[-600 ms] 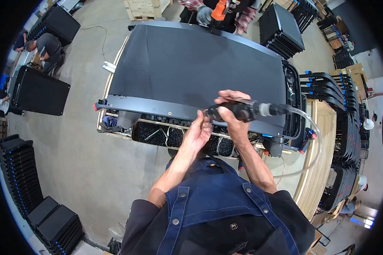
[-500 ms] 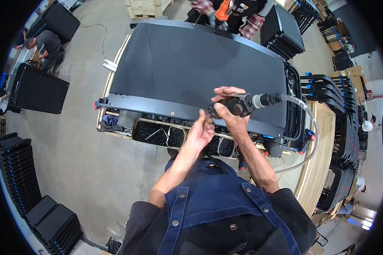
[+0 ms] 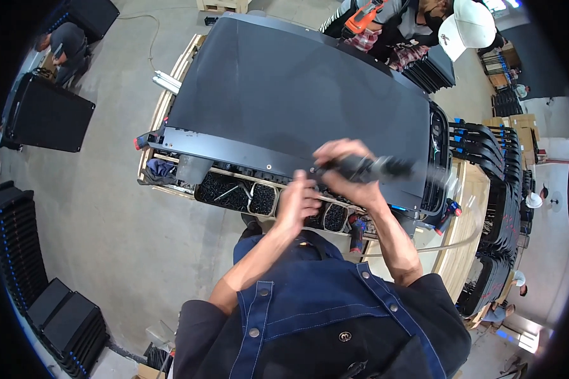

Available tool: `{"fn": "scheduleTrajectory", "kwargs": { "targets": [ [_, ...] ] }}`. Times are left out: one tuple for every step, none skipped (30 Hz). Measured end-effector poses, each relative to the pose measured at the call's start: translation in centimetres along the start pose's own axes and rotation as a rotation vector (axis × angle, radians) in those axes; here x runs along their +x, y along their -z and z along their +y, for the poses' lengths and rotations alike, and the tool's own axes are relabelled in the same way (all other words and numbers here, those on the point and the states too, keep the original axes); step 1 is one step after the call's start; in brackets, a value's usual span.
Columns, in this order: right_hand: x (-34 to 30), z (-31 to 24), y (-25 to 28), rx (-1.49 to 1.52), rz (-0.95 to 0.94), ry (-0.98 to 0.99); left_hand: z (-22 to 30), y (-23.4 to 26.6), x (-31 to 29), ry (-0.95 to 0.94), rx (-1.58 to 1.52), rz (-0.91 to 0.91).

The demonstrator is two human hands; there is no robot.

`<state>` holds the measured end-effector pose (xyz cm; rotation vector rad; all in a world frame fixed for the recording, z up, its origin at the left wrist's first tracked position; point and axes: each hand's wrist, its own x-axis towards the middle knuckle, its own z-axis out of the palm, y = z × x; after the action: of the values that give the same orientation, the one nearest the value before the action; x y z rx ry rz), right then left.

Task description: Assembling a treadmill by attaching side panels and internal components using power tools.

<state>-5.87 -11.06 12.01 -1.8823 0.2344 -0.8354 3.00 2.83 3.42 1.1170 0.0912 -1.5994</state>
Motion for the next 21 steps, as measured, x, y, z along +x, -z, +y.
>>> {"fn": "scheduleTrajectory", "kwargs": {
  "targets": [
    [1.1, -1.9, -0.2, -0.076, -0.207, -0.127, 0.7, 2.0, -0.4, -0.12, 0.096, 0.15],
    [2.4, -2.6, -0.9, -0.084, -0.231, -0.127, 0.8, 5.1, 0.7, -0.27, 0.098, 0.232],
    [2.9, -2.6, -1.5, -0.096, -0.248, -0.139, 2.3, 6.6, 1.2, -0.328, 0.039, 0.309],
    [2.4, -0.8, -2.2, 0.152, -0.089, -0.243, 3.2, 8.1, 2.4, -0.443, -0.013, 0.372],
    [2.9, -0.7, -2.8, 0.285, 0.005, -0.413, 3.9, 10.1, 3.2, -0.535, 0.049, 0.341],
    [2.8, 0.1, -2.6, 0.316, -0.033, -0.397, 4.0, 10.3, 3.6, -0.546, 0.041, 0.337],
    [2.6, 0.7, -2.4, 0.347, -0.072, -0.38, 3.8, 10.6, 3.8, -0.557, 0.033, 0.333],
    [1.7, 0.6, -2.2, 0.254, -0.066, -0.363, 3.5, 11.0, 3.7, -0.558, 0.03, 0.338],
    [1.1, 0.2, -2.1, 0.161, -0.062, -0.343, 3.4, 11.0, 3.5, -0.552, 0.046, 0.331],
    [0.9, 0.2, -1.9, 0.232, 0.022, -0.395, 3.2, 10.9, 3.4, -0.545, 0.062, 0.326],
    [1.4, 0.6, -1.1, 0.114, 0.022, -0.419, 3.4, 10.8, 3.7, -0.547, 0.059, 0.333],
    [0.8, 0.2, -1.3, 0.145, 0.013, -0.408, 3.5, 10.5, 3.4, -0.57, 0.047, 0.343],
    [0.7, 0.3, -1.7, 0.185, -0.001, -0.389, 3.9, 10.5, 3.6, -0.604, 0.036, 0.36],
    [0.3, -0.1, -1.9, 0.054, -0.048, -0.296, 3.8, 10.9, 3.7, -0.576, 0.043, 0.345],
    [-0.1, -0.4, -2.1, -0.075, -0.092, -0.199, 3.8, 11.2, 3.9, -0.552, 0.043, 0.321],
    [-1.1, 0.5, -2.4, -0.056, 0.017, -0.197, 3.7, 11.5, 4.0, -0.554, 0.086, 0.279],
    [-1.6, 1.2, -2.7, 0.113, 0.146, -0.227, 3.7, 12.0, 4.1, -0.553, 0.131, 0.234],
    [-2.2, 1.0, -2.9, 0.081, 0.22, -0.367, 2.8, 14.0, 4.7, -0.581, 0.213, 0.168],
    [-2.9, 0.4, -2.9, 0.04, 0.297, -0.508, 1.9, 15.8, 5.2, -0.555, 0.255, 0.189],
    [-3.6, 0.3, -3.5, -0.024, 0.346, -0.544, 0.8, 18.8, 5.9, -0.532, 0.476, 0.323],
    [-5.5, 0.8, -3.8, -0.017, 0.341, -0.564, -0.2, 21.1, 6.5, -0.493, 0.7, 0.443]
  ]
}}
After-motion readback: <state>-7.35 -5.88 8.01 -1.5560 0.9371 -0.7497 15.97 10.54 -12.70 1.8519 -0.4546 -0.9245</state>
